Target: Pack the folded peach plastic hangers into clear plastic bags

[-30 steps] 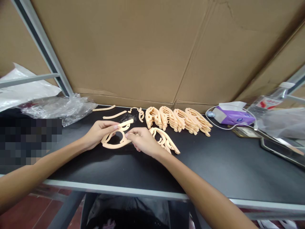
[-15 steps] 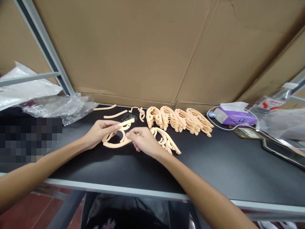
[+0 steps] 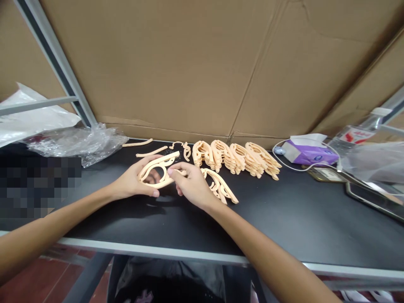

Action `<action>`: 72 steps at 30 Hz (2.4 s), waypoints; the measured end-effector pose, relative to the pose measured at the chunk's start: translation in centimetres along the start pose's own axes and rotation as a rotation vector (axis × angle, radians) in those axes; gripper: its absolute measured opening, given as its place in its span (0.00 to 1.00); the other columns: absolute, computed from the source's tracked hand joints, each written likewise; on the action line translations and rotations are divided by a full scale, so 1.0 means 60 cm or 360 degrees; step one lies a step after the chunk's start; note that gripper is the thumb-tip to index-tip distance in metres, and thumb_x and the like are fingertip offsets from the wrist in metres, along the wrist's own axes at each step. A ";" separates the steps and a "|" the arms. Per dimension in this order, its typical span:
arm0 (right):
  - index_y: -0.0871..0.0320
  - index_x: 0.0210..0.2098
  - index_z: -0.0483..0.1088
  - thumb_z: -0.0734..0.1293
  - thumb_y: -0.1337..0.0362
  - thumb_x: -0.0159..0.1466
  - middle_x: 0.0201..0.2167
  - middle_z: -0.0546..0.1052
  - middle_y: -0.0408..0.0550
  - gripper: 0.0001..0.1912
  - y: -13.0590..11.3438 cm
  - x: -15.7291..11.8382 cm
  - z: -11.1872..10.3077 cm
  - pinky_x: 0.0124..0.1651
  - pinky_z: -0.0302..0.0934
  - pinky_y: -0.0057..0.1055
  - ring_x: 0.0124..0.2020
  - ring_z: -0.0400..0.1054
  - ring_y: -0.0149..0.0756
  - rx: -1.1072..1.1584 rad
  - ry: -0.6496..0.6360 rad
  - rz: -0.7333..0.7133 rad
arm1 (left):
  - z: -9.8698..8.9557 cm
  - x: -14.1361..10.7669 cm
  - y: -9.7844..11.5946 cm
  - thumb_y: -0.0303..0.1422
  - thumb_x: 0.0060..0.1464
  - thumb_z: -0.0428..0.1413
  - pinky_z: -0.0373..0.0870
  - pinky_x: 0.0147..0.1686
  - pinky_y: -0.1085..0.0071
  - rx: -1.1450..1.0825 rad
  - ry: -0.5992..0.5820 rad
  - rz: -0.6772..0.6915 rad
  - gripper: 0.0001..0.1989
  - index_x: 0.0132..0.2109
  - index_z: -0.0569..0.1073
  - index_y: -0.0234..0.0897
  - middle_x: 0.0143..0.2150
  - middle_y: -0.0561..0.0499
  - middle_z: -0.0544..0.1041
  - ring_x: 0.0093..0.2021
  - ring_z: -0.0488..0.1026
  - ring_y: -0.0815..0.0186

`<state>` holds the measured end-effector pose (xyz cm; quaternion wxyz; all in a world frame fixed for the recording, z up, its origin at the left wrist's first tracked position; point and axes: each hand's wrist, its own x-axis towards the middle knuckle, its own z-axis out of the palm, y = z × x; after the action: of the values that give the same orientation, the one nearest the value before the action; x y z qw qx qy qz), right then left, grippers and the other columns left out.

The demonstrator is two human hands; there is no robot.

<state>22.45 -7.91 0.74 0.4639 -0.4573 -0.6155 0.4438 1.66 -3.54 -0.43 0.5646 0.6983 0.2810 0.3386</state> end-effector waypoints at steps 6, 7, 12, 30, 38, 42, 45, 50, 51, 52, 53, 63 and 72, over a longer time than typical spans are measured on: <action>0.58 0.40 0.71 0.67 0.54 0.63 0.14 0.66 0.34 0.14 0.000 0.000 0.001 0.22 0.57 0.26 0.16 0.61 0.28 -0.0038 -0.0017 0.0027 | 0.000 0.000 0.001 0.30 0.39 0.73 0.67 0.22 0.77 0.0206 0.0125 0.0124 0.49 0.66 0.59 0.35 0.24 0.61 0.71 0.22 0.68 0.71; 0.58 0.41 0.70 0.67 0.53 0.63 0.15 0.67 0.34 0.15 0.002 0.001 0.001 0.22 0.58 0.27 0.16 0.61 0.29 -0.0051 -0.0013 0.0042 | -0.001 0.001 0.002 0.30 0.39 0.73 0.66 0.21 0.78 0.0226 0.0141 0.0133 0.48 0.66 0.60 0.34 0.23 0.61 0.71 0.21 0.67 0.72; 0.57 0.50 0.68 0.67 0.53 0.63 0.33 0.75 0.46 0.19 0.008 0.004 -0.011 0.39 0.68 0.38 0.34 0.72 0.38 -0.0503 0.0361 -0.0275 | -0.006 0.005 0.002 0.29 0.38 0.72 0.66 0.20 0.78 0.0223 0.0165 0.0080 0.48 0.66 0.61 0.31 0.22 0.62 0.71 0.20 0.66 0.73; 0.53 0.66 0.61 0.74 0.59 0.58 0.64 0.69 0.55 0.39 -0.028 -0.021 -0.040 0.64 0.56 0.52 0.63 0.63 0.49 -0.1278 -0.0395 -0.0624 | -0.017 -0.002 0.022 0.26 0.38 0.72 0.69 0.27 0.76 -0.0023 -0.0235 -0.0263 0.47 0.65 0.64 0.36 0.28 0.60 0.73 0.28 0.71 0.70; 0.56 0.60 0.66 0.74 0.48 0.56 0.53 0.77 0.56 0.36 -0.054 -0.086 -0.112 0.54 0.66 0.46 0.52 0.72 0.50 -0.1291 0.0359 -0.0331 | -0.018 0.008 0.000 0.33 0.42 0.73 0.74 0.38 0.68 -0.0113 0.0125 -0.0184 0.47 0.66 0.61 0.37 0.45 0.48 0.76 0.33 0.76 0.69; 0.57 0.59 0.67 0.70 0.42 0.58 0.46 0.79 0.56 0.36 -0.035 -0.131 -0.130 0.49 0.67 0.45 0.46 0.74 0.50 -0.1534 0.0748 -0.0126 | -0.014 0.008 0.000 0.35 0.45 0.71 0.73 0.37 0.68 -0.0079 0.0060 -0.0162 0.39 0.62 0.65 0.36 0.41 0.50 0.77 0.34 0.75 0.68; 0.58 0.58 0.67 0.67 0.42 0.61 0.45 0.79 0.56 0.34 -0.014 -0.142 -0.123 0.48 0.66 0.45 0.44 0.74 0.50 -0.1683 0.0798 -0.0049 | -0.012 0.008 0.001 0.36 0.46 0.70 0.72 0.35 0.68 -0.0074 0.0059 -0.0156 0.37 0.61 0.66 0.35 0.39 0.50 0.77 0.33 0.74 0.68; 0.57 0.61 0.65 0.65 0.43 0.63 0.45 0.77 0.56 0.34 0.008 -0.141 -0.107 0.48 0.65 0.46 0.46 0.73 0.52 -0.1820 0.0751 0.0084 | -0.011 0.010 -0.001 0.37 0.47 0.70 0.70 0.35 0.69 -0.0058 0.0019 -0.0141 0.37 0.61 0.65 0.35 0.39 0.50 0.77 0.34 0.73 0.67; 0.57 0.62 0.65 0.65 0.43 0.63 0.45 0.77 0.55 0.34 0.010 -0.141 -0.106 0.48 0.65 0.46 0.46 0.73 0.53 -0.1835 0.0728 0.0106 | -0.011 0.010 -0.001 0.38 0.48 0.70 0.70 0.35 0.69 -0.0053 0.0011 -0.0139 0.37 0.61 0.65 0.35 0.39 0.50 0.77 0.34 0.73 0.67; 0.58 0.62 0.64 0.65 0.44 0.63 0.45 0.77 0.56 0.34 0.012 -0.141 -0.104 0.48 0.65 0.46 0.47 0.73 0.53 -0.1852 0.0704 0.0123 | -0.010 0.009 0.000 0.39 0.48 0.69 0.69 0.35 0.69 -0.0041 0.0007 -0.0136 0.36 0.61 0.65 0.34 0.38 0.50 0.77 0.33 0.72 0.67; 0.58 0.62 0.64 0.64 0.44 0.64 0.46 0.77 0.56 0.34 0.013 -0.141 -0.103 0.48 0.65 0.46 0.48 0.72 0.53 -0.1871 0.0683 0.0138 | -0.009 0.009 0.001 0.40 0.50 0.68 0.69 0.35 0.68 -0.0023 0.0006 -0.0134 0.36 0.61 0.65 0.34 0.38 0.50 0.77 0.32 0.72 0.68; 0.60 0.67 0.60 0.62 0.41 0.65 0.59 0.72 0.62 0.39 0.018 -0.142 -0.091 0.50 0.66 0.50 0.55 0.68 0.59 -0.2104 0.0591 0.0178 | -0.006 0.010 0.004 0.46 0.55 0.63 0.65 0.36 0.67 0.0074 -0.0023 -0.0101 0.32 0.59 0.67 0.32 0.36 0.50 0.78 0.28 0.68 0.69; 0.57 0.69 0.57 0.64 0.46 0.63 0.61 0.72 0.60 0.39 0.017 -0.142 -0.091 0.52 0.66 0.51 0.56 0.70 0.57 -0.1998 0.0547 0.0146 | -0.006 0.008 0.004 0.46 0.55 0.63 0.66 0.37 0.67 0.0089 -0.0054 -0.0104 0.31 0.59 0.68 0.33 0.36 0.50 0.78 0.28 0.69 0.69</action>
<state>29.22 -15.38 -0.69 0.1810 -0.7315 -0.6546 -0.0602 1.67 -2.96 -0.09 0.5604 0.7099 0.3034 0.3001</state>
